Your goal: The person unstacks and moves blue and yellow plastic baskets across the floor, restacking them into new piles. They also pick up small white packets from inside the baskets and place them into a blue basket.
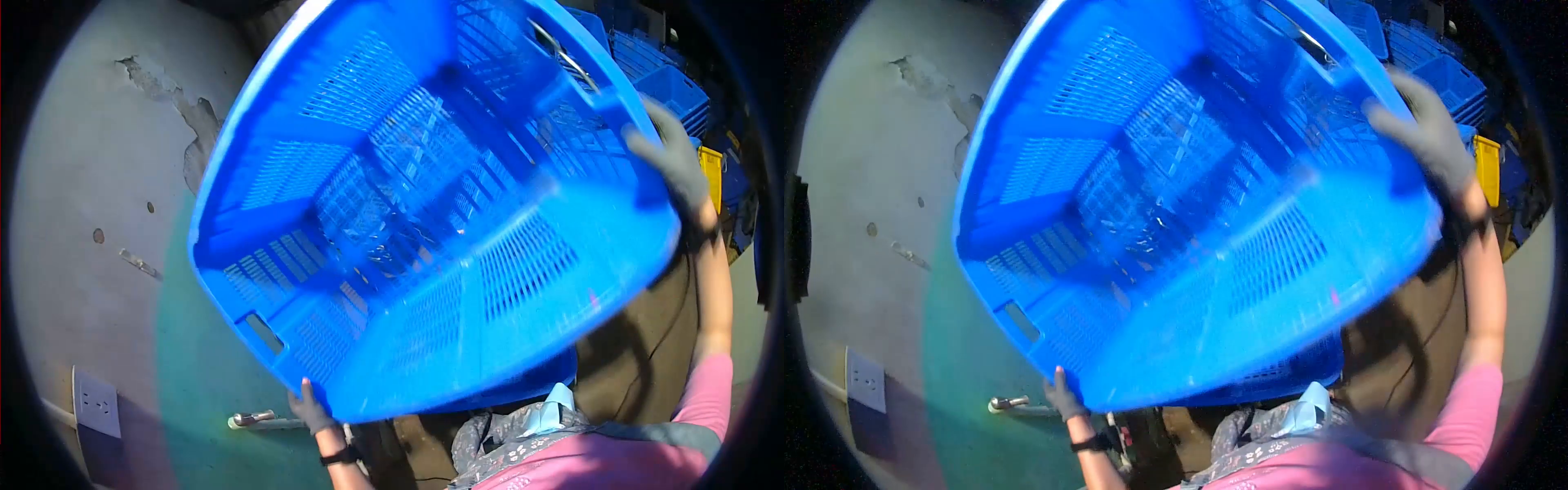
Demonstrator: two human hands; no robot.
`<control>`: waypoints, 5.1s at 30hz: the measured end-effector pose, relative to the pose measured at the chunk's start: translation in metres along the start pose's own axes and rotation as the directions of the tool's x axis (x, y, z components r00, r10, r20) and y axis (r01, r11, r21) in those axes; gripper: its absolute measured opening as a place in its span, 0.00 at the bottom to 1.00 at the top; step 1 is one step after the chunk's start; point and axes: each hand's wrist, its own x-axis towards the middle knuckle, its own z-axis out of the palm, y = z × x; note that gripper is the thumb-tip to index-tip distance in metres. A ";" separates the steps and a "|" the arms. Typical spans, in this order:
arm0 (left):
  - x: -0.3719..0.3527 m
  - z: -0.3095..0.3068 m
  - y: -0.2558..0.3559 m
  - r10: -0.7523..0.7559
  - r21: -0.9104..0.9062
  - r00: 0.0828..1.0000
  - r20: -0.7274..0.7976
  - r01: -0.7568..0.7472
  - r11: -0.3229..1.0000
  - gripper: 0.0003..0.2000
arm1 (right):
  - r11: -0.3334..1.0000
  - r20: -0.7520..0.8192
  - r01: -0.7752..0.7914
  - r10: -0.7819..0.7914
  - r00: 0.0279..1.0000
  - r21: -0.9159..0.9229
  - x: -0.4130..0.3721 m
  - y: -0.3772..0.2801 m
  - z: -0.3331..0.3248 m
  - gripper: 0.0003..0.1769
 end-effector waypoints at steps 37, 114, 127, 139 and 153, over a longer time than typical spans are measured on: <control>-0.085 -0.016 -0.305 -0.562 0.590 0.826 -0.050 0.478 0.650 0.49 | 0.114 0.452 -0.809 0.780 0.432 0.576 -0.602 0.435 0.330 0.23; -0.260 0.242 0.064 -0.529 0.550 0.166 0.832 -0.370 0.749 0.14 | 0.418 -0.459 -0.503 0.887 0.047 0.757 -0.633 0.264 -0.102 0.28; -0.536 0.488 -0.119 -0.528 0.361 -0.246 0.813 -0.498 0.788 0.09 | 0.583 -0.706 -0.399 0.600 -0.376 0.708 -0.796 0.389 -0.211 0.30; -0.660 0.358 -0.344 -0.662 -0.221 -0.528 0.532 -0.841 0.494 0.15 | -0.069 -0.258 -0.662 0.887 -0.383 0.746 -0.756 0.421 -0.063 0.42; -0.229 0.068 -0.286 -0.697 0.944 0.689 0.196 0.061 0.326 0.07 | -0.134 0.331 -0.767 0.937 0.107 0.627 -0.622 0.433 0.182 0.23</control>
